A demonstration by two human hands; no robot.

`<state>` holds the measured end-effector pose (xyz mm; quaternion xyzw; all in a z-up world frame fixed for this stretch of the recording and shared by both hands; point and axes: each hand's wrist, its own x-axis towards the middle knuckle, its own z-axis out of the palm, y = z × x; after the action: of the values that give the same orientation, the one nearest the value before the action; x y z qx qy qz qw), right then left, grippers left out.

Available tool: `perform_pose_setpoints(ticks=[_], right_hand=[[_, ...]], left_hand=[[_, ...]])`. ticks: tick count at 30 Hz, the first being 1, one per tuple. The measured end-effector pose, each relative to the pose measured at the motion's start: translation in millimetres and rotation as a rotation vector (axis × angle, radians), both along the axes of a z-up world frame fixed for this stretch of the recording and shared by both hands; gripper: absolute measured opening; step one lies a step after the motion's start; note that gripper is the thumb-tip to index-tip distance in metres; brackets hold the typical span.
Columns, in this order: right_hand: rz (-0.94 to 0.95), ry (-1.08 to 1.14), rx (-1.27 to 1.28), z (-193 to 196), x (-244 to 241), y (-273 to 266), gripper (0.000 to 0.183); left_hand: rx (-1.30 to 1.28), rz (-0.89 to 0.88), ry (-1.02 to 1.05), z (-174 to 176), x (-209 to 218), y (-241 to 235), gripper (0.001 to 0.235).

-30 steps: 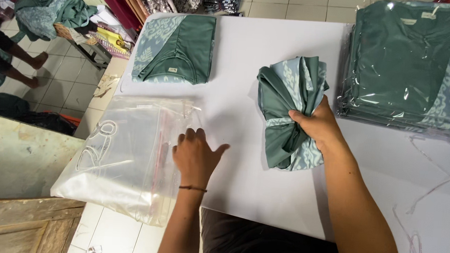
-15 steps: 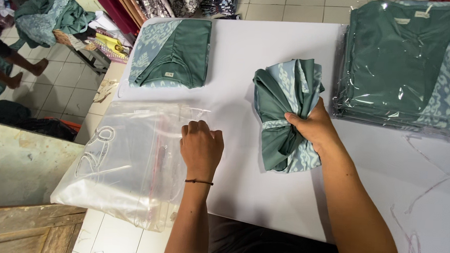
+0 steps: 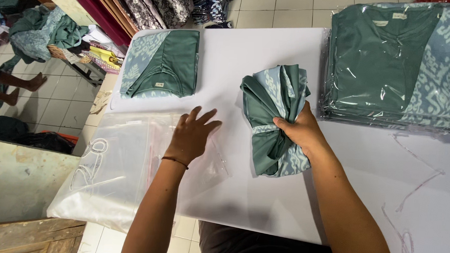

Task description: The person folds a green garment and places it into a clear plastic bag on a table.

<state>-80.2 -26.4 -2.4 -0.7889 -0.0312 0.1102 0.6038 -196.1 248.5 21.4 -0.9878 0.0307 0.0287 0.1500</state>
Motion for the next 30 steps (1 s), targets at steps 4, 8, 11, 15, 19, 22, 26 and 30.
perform_pose_setpoints(ticks=[4, 8, 11, 15, 19, 22, 26, 30], right_hand=[[0.001, -0.004, -0.007, 2.5, -2.3, -1.4, 0.064], [0.007, -0.009, -0.006, 1.9, -3.9, -6.3, 0.063], [0.050, -0.023, -0.003, -0.7, -2.4, -9.2, 0.064], [0.097, 0.008, 0.103, 15.2, -21.1, -8.5, 0.062], [0.129, -0.011, 0.159, 17.4, -21.3, -9.3, 0.060], [0.143, -0.084, 0.204, 18.6, -13.9, -14.0, 0.059], [0.164, -0.227, 0.205, 32.7, -9.4, -27.2, 0.067], [0.185, -0.378, 0.135, 63.8, -22.6, -25.7, 0.071]], left_hand=[[-0.069, -0.140, -0.146, -45.5, 16.6, 23.7, 0.032], [-0.109, -0.081, -0.012, -32.9, 26.1, 21.5, 0.015], [-0.262, -0.028, 0.177, -4.0, 34.5, 12.5, 0.009], [-0.553, -0.038, 0.307, 29.6, 37.5, 0.9, 0.010], [-0.632, -0.069, 0.337, 51.1, 70.7, 0.7, 0.022], [-0.741, -0.125, 0.316, 48.3, 102.1, 15.4, 0.037], [-0.556, -0.017, 0.346, 63.7, 133.1, 26.4, 0.032], [-0.304, 0.056, 0.311, 78.6, 137.6, 43.9, 0.030]])
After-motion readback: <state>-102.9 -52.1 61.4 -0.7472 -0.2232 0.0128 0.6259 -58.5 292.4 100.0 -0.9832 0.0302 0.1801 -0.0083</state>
